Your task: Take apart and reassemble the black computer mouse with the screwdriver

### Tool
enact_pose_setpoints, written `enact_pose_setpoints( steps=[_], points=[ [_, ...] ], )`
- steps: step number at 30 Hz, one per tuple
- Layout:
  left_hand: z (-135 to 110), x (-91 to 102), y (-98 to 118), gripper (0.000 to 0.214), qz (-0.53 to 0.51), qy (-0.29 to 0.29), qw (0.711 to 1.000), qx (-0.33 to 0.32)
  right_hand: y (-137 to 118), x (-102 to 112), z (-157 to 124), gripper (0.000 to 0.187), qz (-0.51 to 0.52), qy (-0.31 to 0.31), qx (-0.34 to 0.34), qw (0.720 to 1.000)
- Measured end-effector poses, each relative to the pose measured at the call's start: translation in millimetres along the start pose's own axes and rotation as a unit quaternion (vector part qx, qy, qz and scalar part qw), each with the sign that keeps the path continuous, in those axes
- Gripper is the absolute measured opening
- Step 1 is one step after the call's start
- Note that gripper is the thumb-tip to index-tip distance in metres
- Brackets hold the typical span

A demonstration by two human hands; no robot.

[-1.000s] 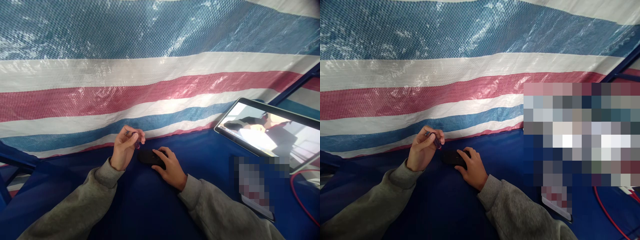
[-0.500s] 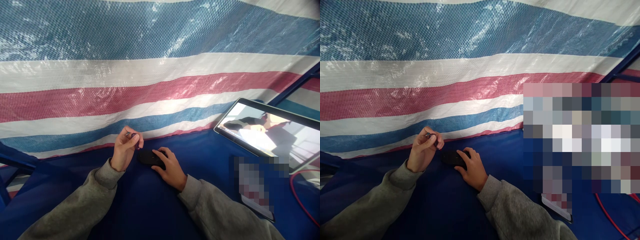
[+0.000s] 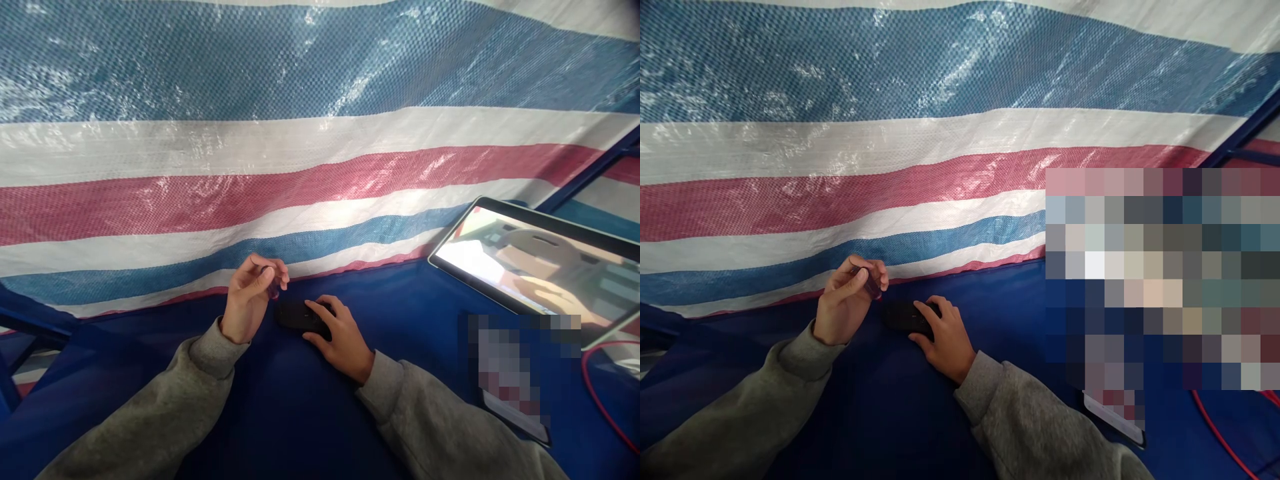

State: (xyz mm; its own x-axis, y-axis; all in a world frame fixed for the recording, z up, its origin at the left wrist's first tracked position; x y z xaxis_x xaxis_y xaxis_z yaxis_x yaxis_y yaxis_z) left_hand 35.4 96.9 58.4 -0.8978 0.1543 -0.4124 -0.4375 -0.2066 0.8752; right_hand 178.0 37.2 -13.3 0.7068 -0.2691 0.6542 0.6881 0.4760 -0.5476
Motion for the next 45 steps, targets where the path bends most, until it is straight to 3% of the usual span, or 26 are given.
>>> enact_pose_setpoints(
  steps=[6, 10, 16, 20, 24, 30, 35, 38, 45],
  points=[
    [-0.3, -2.3, -2.7, 0.015, -0.028, 0.0, 0.999, 0.031, 0.7, 0.0, -0.8, 0.053, 0.002, 0.001, -0.003, 1.0],
    [0.4, -0.3, -4.3, 0.033, -0.026, 0.004, 0.999, 0.04, 1.5, -0.9, -1.3, 0.053, 0.005, -0.001, -0.006, 1.0],
    [0.2, 1.0, -1.1, 0.013, 0.008, 0.004, 1.0, 0.013, 3.0, -2.7, -1.9, 0.054, 0.005, -0.003, -0.002, 1.0],
    [-0.2, -1.7, 0.0, 0.014, -0.028, 0.0, 0.999, 0.023, 2.7, -2.3, -1.8, 0.054, 0.002, 0.001, 0.002, 1.0],
    [-0.2, -2.8, -0.7, 0.033, -0.013, -0.001, 0.999, 0.031, 1.6, -1.1, -1.3, 0.053, -0.004, 0.0, 0.001, 1.0],
    [0.6, 0.1, 1.6, 0.015, 0.021, 0.011, 1.0, -0.004, 1.5, -1.1, -1.5, 0.054, -0.005, 0.0, 0.004, 1.0],
    [-0.2, -1.5, -4.3, 0.016, -0.025, 0.005, 0.999, 0.026, 1.7, -1.3, -1.5, 0.053, -0.006, 0.004, 0.003, 1.0],
    [0.0, -0.5, -5.4, 0.031, -0.024, 0.004, 0.999, 0.033, 0.9, -0.7, -1.0, 0.053, 0.0, 0.003, 0.001, 1.0],
    [-0.1, 1.8, 0.0, 0.016, 0.018, 0.014, 1.0, -0.002, 1.0, -0.8, -0.9, 0.054, 0.0, 0.001, 0.001, 1.0]
  ],
)
Point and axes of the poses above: each hand's wrist, its own z-axis towards the middle knuckle, its own x-axis out of the back of the hand, y = z × x, the point moved 10 cm from there along z, towards the middle knuckle, and after that the axes turned 8 degrees about y, right-handed, at the moved point
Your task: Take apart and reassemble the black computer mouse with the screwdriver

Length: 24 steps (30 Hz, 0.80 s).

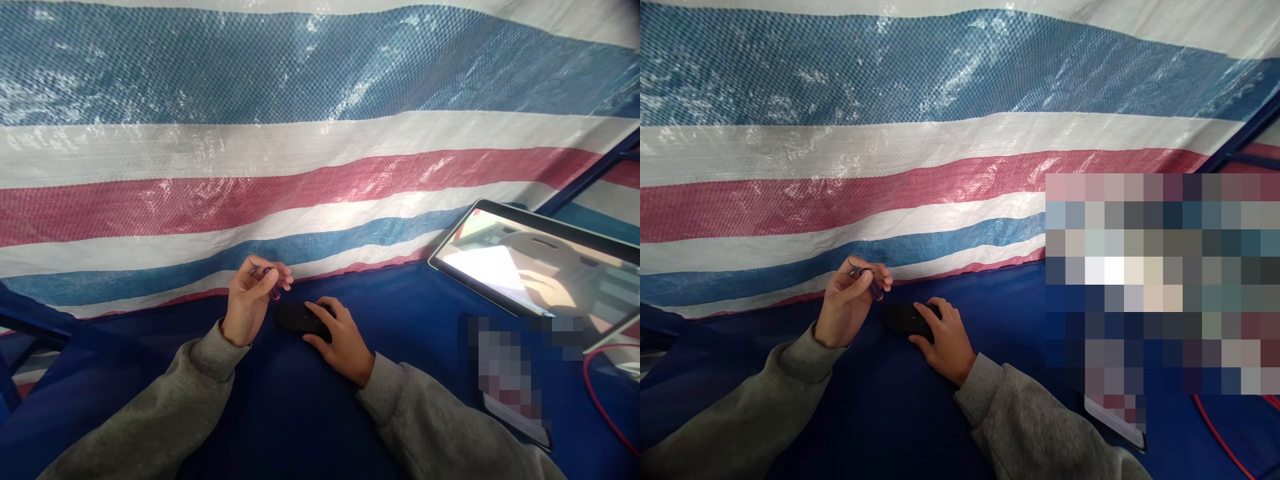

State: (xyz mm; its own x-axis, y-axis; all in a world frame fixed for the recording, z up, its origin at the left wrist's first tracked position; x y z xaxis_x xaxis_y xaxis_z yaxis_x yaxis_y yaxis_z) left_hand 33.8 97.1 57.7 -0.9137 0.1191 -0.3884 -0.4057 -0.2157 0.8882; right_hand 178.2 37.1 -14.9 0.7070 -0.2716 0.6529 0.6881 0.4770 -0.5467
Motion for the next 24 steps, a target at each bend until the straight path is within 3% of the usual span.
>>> enact_pose_setpoints(
  steps=[4, 8, 13, 19, 24],
  points=[
    [-0.1, -3.6, -3.0, 0.019, -0.028, -0.006, 0.999, 0.022, 1.6, -0.9, -0.8, 0.055, 0.0, 0.003, 0.0, 1.0],
    [0.0, -1.9, -5.6, 0.035, -0.028, 0.003, 0.999, 0.034, 2.2, -1.1, -1.0, 0.054, 0.005, 0.003, -0.003, 1.0],
    [-0.5, -0.1, -2.5, 0.016, 0.019, 0.002, 1.0, -0.001, 2.1, -1.8, -1.4, 0.054, 0.002, -0.003, -0.003, 1.0],
    [-0.1, -3.3, -5.7, 0.013, -0.037, -0.002, 0.999, 0.028, 1.2, -0.9, -0.1, 0.053, 0.004, -0.005, -0.008, 1.0],
    [0.5, -1.7, -6.5, 0.031, -0.043, 0.0, 0.998, 0.043, 1.4, -1.1, -0.1, 0.053, -0.001, -0.005, -0.005, 1.0]
  ],
)
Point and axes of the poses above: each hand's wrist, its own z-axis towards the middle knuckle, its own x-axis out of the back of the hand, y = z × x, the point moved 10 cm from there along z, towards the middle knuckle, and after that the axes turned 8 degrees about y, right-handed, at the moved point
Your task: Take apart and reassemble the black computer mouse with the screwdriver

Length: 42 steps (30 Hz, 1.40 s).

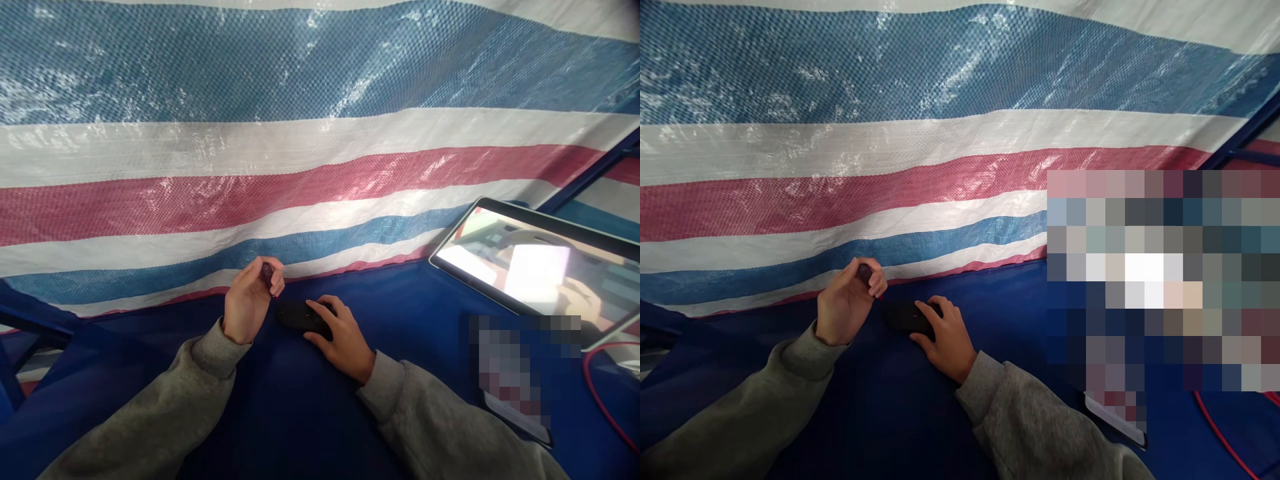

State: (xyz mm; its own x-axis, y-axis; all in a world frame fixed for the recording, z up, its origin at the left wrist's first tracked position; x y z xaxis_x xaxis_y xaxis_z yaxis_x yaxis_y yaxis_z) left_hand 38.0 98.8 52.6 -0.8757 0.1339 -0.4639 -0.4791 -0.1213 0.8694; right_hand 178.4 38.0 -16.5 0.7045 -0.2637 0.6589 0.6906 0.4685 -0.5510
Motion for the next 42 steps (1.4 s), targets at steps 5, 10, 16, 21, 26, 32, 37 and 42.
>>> enact_pose_setpoints(
  steps=[5, 10, 16, 21, 26, 32, 37, 42],
  points=[
    [-0.4, 3.0, 5.4, 0.017, 0.043, 0.007, 0.998, -0.039, 0.3, -0.6, -0.6, 0.054, 0.001, 0.001, 0.005, 1.0],
    [0.3, 1.0, 4.1, 0.015, 0.008, 0.001, 1.0, -0.027, 0.4, -0.3, -0.8, 0.054, 0.003, 0.004, 0.006, 1.0],
    [1.2, 4.8, 3.4, 0.026, 0.02, 0.005, 0.999, -0.026, 1.1, -0.3, -1.0, 0.053, 0.007, 0.006, 0.003, 1.0],
    [-0.2, 3.7, 6.3, 0.016, 0.038, 0.005, 0.998, -0.051, 0.6, -0.5, -0.8, 0.053, 0.0, 0.005, 0.008, 1.0],
    [0.4, 0.0, 3.2, 0.019, -0.001, -0.005, 1.0, -0.024, 0.1, 0.1, -0.9, 0.054, 0.005, 0.006, 0.006, 1.0],
    [0.8, 5.6, 2.8, 0.024, 0.019, 0.006, 0.999, -0.027, 0.2, 0.0, -0.5, 0.054, 0.002, 0.009, 0.006, 1.0],
    [0.1, 4.8, 7.6, 0.013, 0.025, 0.011, 0.998, -0.05, 0.1, 0.1, -1.0, 0.053, 0.003, 0.008, 0.006, 1.0],
    [0.3, 1.6, 4.7, 0.019, -0.005, 0.006, 1.0, -0.024, 0.4, 0.1, -1.3, 0.054, 0.009, 0.006, 0.001, 1.0]
  ],
)
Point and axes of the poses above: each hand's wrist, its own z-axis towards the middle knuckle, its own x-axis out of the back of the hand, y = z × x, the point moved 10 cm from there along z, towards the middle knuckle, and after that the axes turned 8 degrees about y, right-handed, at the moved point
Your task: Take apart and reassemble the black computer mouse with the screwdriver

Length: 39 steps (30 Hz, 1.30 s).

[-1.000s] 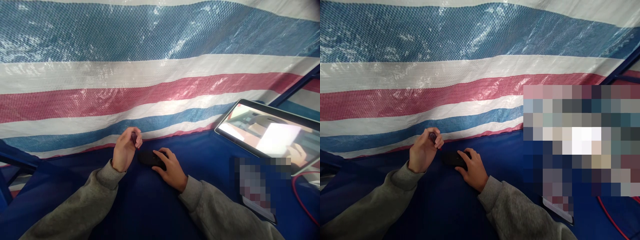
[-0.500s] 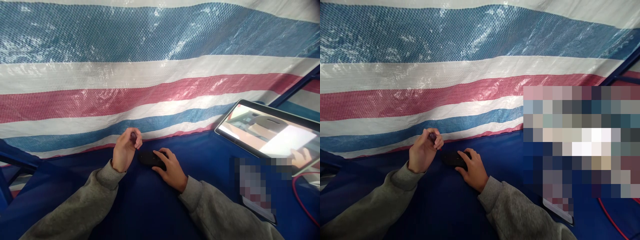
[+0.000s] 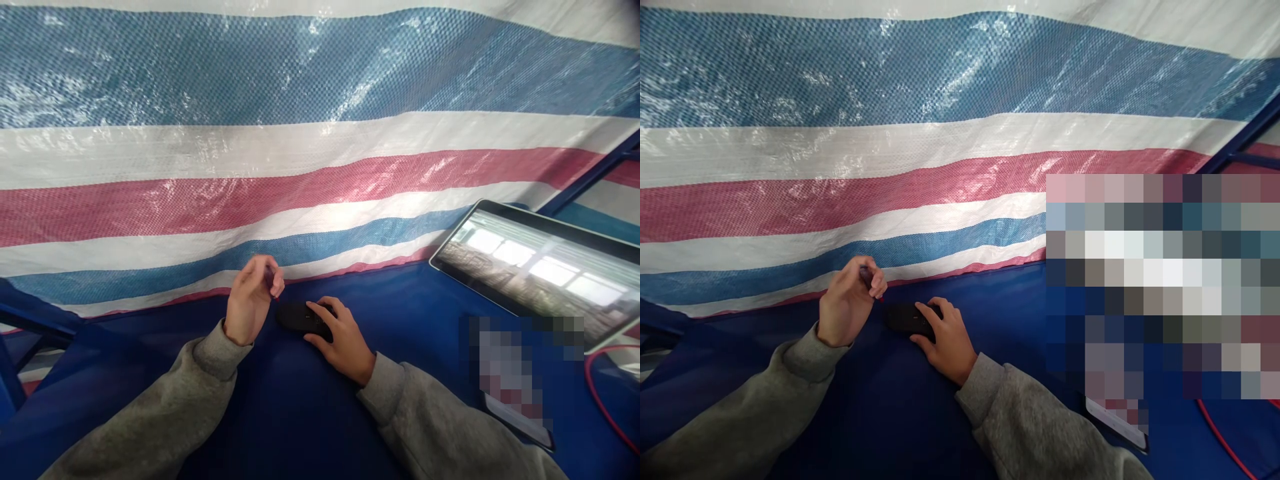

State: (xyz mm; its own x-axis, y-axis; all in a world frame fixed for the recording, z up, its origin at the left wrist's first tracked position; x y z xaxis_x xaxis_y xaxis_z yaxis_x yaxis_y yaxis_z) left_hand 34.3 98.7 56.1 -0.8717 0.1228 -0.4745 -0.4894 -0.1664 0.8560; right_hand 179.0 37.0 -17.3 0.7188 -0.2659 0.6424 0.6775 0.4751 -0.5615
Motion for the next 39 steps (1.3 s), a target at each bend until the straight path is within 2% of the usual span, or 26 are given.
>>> enact_pose_setpoints(
  steps=[3, 8, 12, 16, 20, 25, 29, 33, 39],
  points=[
    [-0.2, 1.0, -0.2, 0.029, 0.008, -0.001, 1.0, -0.001, 0.6, -0.3, 0.3, 0.053, 0.0, -0.002, -0.002, 1.0],
    [-1.6, -0.1, 1.9, 0.01, 0.047, -0.011, 0.998, -0.029, 0.4, -0.2, 0.8, 0.054, -0.005, 0.0, 0.003, 1.0],
    [-2.8, -3.2, 0.1, 0.012, 0.02, -0.016, 1.0, -0.012, -0.2, 0.6, 0.8, 0.053, -0.009, 0.003, 0.003, 1.0],
    [-3.0, -3.4, -0.9, 0.03, 0.019, -0.016, 1.0, -0.004, -0.6, 0.8, 1.1, 0.053, -0.006, 0.001, 0.001, 1.0],
    [-3.2, -1.9, 2.0, 0.017, 0.058, -0.006, 0.998, -0.025, -0.7, 0.9, 0.8, 0.054, -0.004, 0.003, 0.004, 1.0],
    [-3.0, -3.7, 1.8, 0.017, 0.033, -0.011, 0.999, -0.012, 0.0, -0.3, 0.0, 0.053, -0.006, 0.002, 0.004, 1.0],
    [-1.3, -1.2, -0.5, 0.03, 0.022, -0.009, 1.0, 0.0, 1.0, -0.9, -0.1, 0.053, -0.003, 0.001, 0.003, 1.0],
    [-0.9, 0.2, 2.0, 0.016, 0.059, -0.002, 0.998, -0.029, 0.7, -0.1, 0.1, 0.053, 0.001, 0.003, 0.004, 1.0],
    [-1.8, -1.3, -1.7, 0.018, 0.025, 0.001, 1.0, -0.01, 0.2, 0.1, 0.2, 0.053, 0.003, 0.002, 0.002, 1.0]
  ],
)
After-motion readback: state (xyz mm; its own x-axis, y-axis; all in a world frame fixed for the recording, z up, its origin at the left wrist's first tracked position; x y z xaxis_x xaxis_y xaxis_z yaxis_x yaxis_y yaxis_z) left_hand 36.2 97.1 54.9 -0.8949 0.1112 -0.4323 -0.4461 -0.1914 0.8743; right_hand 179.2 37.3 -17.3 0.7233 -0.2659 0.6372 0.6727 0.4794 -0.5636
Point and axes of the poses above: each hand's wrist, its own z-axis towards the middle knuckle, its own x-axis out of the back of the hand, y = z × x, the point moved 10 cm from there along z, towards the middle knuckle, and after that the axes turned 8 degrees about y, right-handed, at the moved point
